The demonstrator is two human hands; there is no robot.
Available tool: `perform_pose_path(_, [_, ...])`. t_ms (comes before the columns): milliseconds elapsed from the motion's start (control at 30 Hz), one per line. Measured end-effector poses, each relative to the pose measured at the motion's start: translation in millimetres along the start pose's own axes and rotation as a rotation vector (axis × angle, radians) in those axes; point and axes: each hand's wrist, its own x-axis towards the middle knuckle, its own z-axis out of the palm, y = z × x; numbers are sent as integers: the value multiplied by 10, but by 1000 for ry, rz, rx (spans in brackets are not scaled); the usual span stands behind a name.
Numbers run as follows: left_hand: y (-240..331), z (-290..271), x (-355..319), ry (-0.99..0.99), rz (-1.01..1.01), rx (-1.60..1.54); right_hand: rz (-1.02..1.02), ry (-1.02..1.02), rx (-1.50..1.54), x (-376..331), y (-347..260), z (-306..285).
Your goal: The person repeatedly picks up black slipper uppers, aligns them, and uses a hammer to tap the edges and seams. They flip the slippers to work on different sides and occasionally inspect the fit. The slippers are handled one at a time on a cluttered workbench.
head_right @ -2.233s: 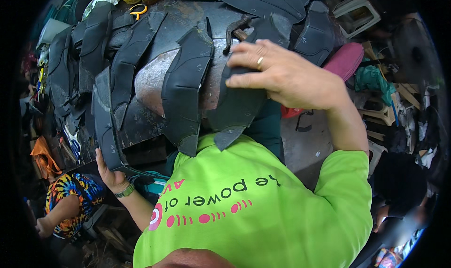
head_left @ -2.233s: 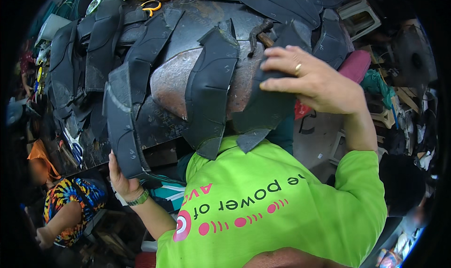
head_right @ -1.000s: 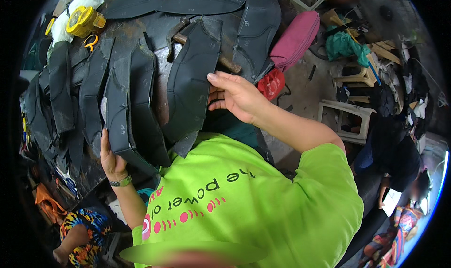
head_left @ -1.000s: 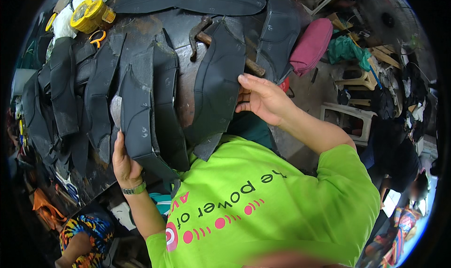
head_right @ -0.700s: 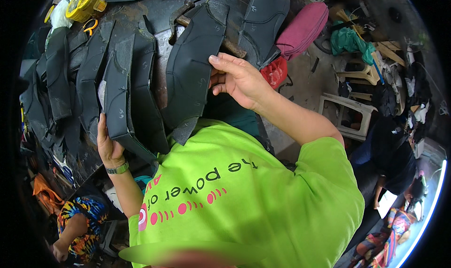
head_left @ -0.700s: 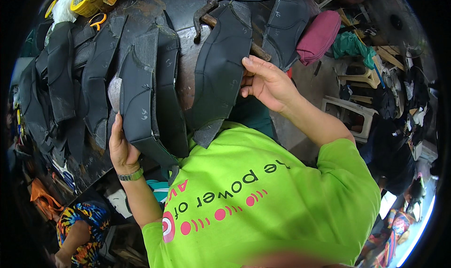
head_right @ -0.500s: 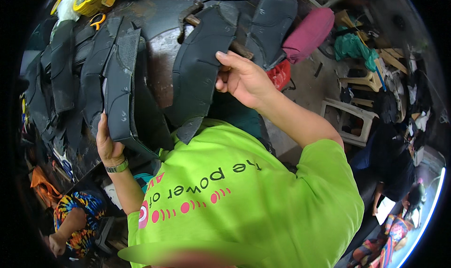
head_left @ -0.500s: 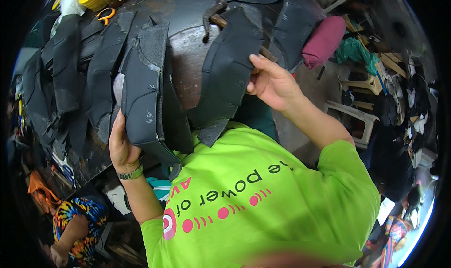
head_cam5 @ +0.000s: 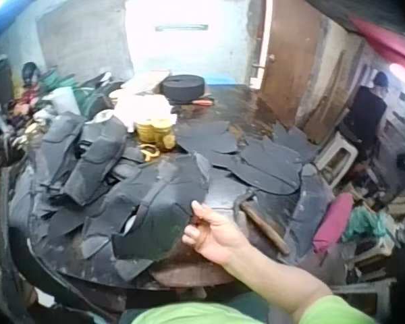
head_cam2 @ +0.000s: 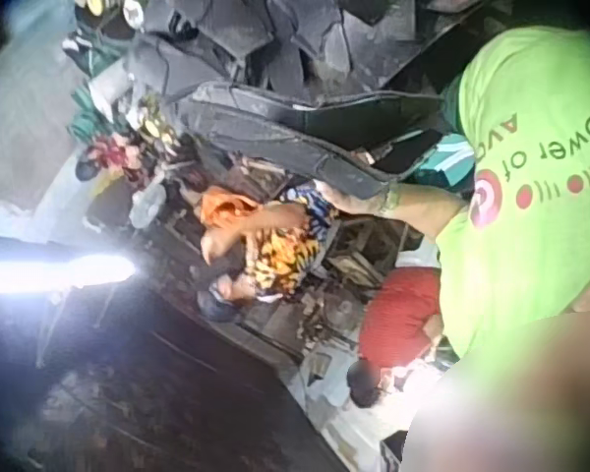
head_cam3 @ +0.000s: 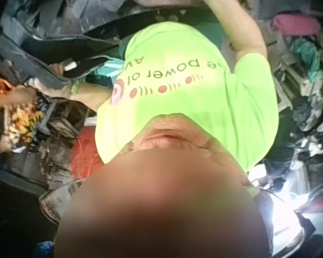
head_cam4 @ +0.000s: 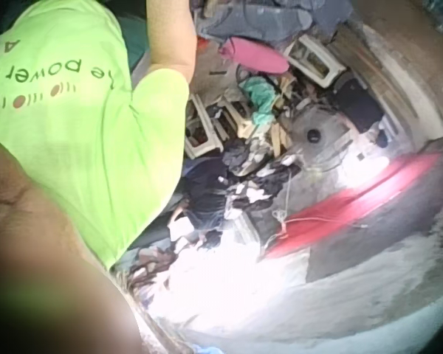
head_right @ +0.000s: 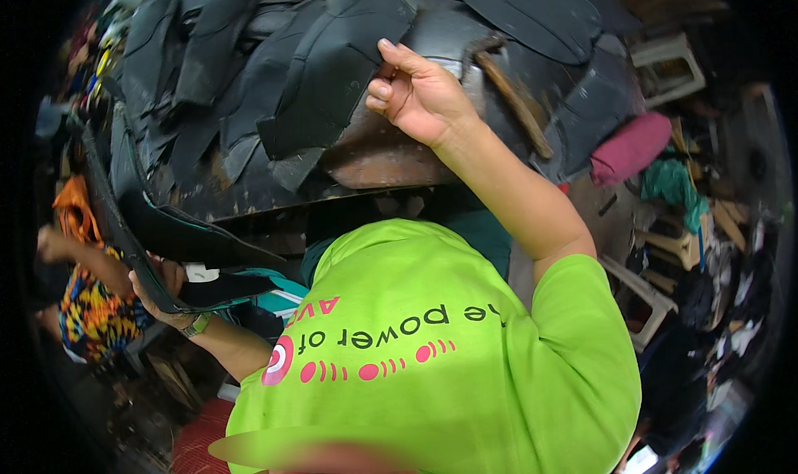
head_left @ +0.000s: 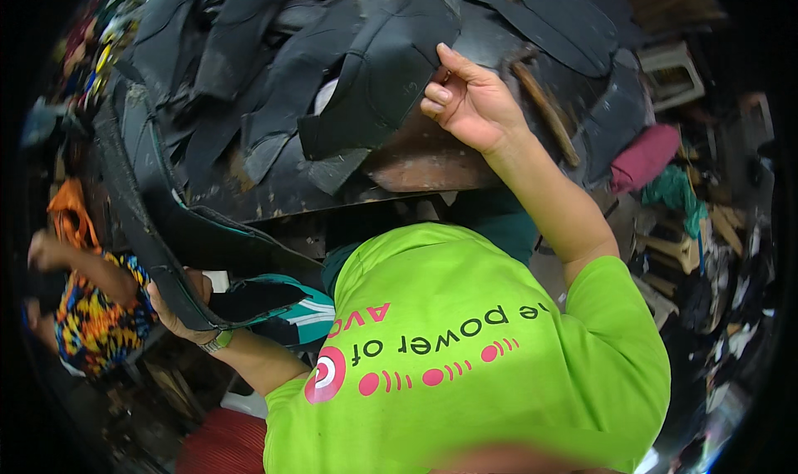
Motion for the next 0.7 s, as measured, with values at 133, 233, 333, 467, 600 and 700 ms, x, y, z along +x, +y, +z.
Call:
perform_pose_path(133, [51,-123,-334,95,72,-79,101,-28,132,277,267,36])
perform_pose_path(233, [18,-200,-467,302,90,-77,112,63,161,309,360,70])
perform_pose_path(333, [-3,-303,-451,131,-6,-189,88,28,147,308,436,89])
perform_pose_path(467, [-55,-317,-394,124,-19,-282,-22,-28,76,265,620,120])
perform_pose_path(600, [-147,-164,-373,509,57,-124,-68,-38,-65,201,816,170])
perform_pose_path(700, [-182,-65,-354,508,57,-111,-97,-74,-70,150,890,201])
